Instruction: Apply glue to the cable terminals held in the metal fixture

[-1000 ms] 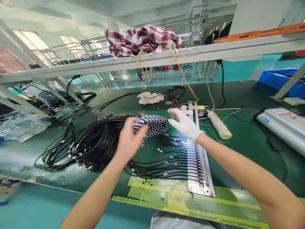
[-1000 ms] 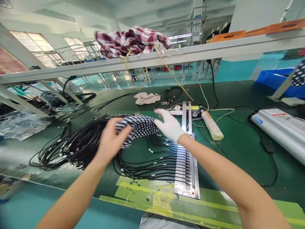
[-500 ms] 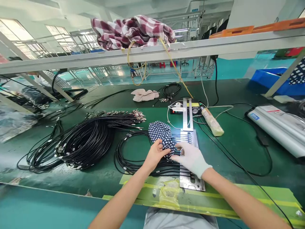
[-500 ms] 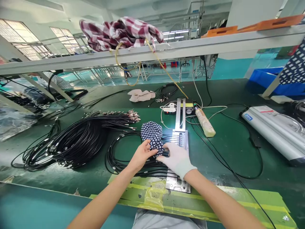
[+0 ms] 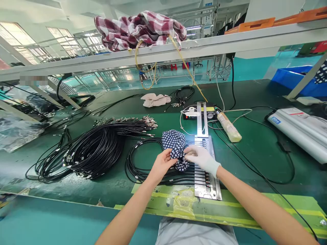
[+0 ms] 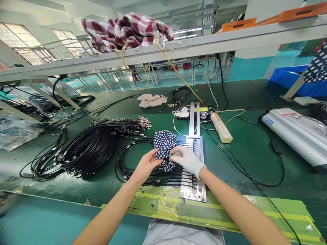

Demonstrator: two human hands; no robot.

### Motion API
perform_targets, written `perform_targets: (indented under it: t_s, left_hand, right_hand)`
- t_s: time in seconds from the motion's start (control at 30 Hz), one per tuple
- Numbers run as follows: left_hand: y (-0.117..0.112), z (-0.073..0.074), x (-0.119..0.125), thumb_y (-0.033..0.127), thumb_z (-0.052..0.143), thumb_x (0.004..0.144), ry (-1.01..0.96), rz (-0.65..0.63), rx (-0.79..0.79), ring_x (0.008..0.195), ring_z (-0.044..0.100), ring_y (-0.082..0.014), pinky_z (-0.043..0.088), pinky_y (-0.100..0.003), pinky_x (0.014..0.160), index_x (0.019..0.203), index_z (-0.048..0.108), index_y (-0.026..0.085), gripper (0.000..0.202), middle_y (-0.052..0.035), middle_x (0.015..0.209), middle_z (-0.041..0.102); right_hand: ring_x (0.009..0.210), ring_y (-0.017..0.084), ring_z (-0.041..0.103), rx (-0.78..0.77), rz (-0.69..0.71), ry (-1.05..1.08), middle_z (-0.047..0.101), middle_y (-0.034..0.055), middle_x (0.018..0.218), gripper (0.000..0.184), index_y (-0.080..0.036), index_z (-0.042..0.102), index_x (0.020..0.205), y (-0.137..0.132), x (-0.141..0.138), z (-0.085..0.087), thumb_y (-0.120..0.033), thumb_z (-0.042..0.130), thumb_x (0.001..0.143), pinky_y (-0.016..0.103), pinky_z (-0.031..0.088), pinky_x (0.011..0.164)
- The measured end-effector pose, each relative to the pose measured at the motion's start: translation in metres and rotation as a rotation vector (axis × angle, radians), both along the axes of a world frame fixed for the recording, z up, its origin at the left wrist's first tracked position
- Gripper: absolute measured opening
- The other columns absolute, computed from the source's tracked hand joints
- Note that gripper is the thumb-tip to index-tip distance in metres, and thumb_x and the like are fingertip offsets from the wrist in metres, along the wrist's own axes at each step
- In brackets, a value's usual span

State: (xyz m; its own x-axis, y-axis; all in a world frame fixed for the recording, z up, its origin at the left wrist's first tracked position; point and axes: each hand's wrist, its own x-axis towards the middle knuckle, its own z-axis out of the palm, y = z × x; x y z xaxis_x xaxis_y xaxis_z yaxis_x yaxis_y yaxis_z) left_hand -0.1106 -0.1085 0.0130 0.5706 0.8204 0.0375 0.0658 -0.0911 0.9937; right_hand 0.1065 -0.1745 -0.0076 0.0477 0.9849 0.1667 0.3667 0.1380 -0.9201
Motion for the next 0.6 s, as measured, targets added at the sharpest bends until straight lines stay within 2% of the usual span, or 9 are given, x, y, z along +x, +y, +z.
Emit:
perform_targets:
  t_s: [0.1,0.17,0.27,0.37,0.47,0.6]
  left_hand:
    - [0.002,-0.005,0.002,0.019,0.067,0.083,0.103,0.159,0.186,0.083,0.057,-0.0132,0.046,-0.026,0.076,0.107,0.053,0.017,0.028,-0.0010,0.092,0.058]
    - [-0.001,-0.008,0.007,0.021,0.063,0.085,0.174,0.181,0.296,0.071,0.050,-0.0119,0.040,-0.026,0.066,0.099,0.051,0.018,0.018,0.0016,0.082,0.051]
    - [-0.013,-0.007,0.016,0.023,0.060,0.090,0.256,0.175,0.492,0.075,0.049,-0.0134,0.040,-0.028,0.069,0.093,0.057,0.017,0.008,-0.0018,0.088,0.053]
    - [-0.026,-0.007,0.025,0.024,0.062,0.091,0.303,0.185,0.590,0.078,0.051,-0.0148,0.041,-0.030,0.072,0.096,0.061,0.017,0.009,-0.0027,0.091,0.055]
    - [-0.033,-0.006,0.030,0.024,0.062,0.093,0.338,0.201,0.618,0.074,0.051,-0.0150,0.041,-0.030,0.071,0.103,0.059,0.018,0.012,-0.0013,0.086,0.057]
    - [-0.032,0.000,0.025,0.020,0.058,0.099,0.297,0.262,0.904,0.092,0.059,-0.0178,0.047,-0.031,0.083,0.109,0.063,0.016,0.012,-0.0065,0.102,0.063]
  right_hand:
    - [0.099,0.019,0.065,0.069,-0.132,-0.148,0.069,0.0043,0.110,0.019,-0.021,0.066,0.107,-0.008,0.007,0.007,-0.034,0.059,0.094,0.036,0.049,0.092]
    - [0.106,0.023,0.061,0.097,-0.192,-0.276,0.066,0.0057,0.115,0.019,-0.024,0.068,0.106,-0.021,0.006,0.016,-0.037,0.060,0.095,0.039,0.044,0.093]
    - [0.103,0.027,0.058,0.070,-0.194,-0.426,0.065,0.0093,0.110,0.033,-0.026,0.072,0.112,-0.046,-0.008,0.025,-0.050,0.052,0.101,0.042,0.039,0.088]
    - [0.092,0.027,0.060,-0.035,-0.133,-0.493,0.068,0.0115,0.100,0.038,-0.024,0.073,0.113,-0.062,-0.027,0.024,-0.045,0.043,0.105,0.043,0.037,0.084]
    - [0.082,0.024,0.058,-0.143,-0.121,-0.464,0.067,0.0135,0.093,0.031,-0.016,0.069,0.105,-0.051,-0.040,0.016,-0.033,0.043,0.104,0.041,0.039,0.081]
    - [0.070,0.014,0.054,-0.239,-0.059,-0.215,0.058,0.0024,0.076,0.025,-0.013,0.062,0.093,0.000,-0.046,0.008,-0.032,0.051,0.105,0.032,0.047,0.075]
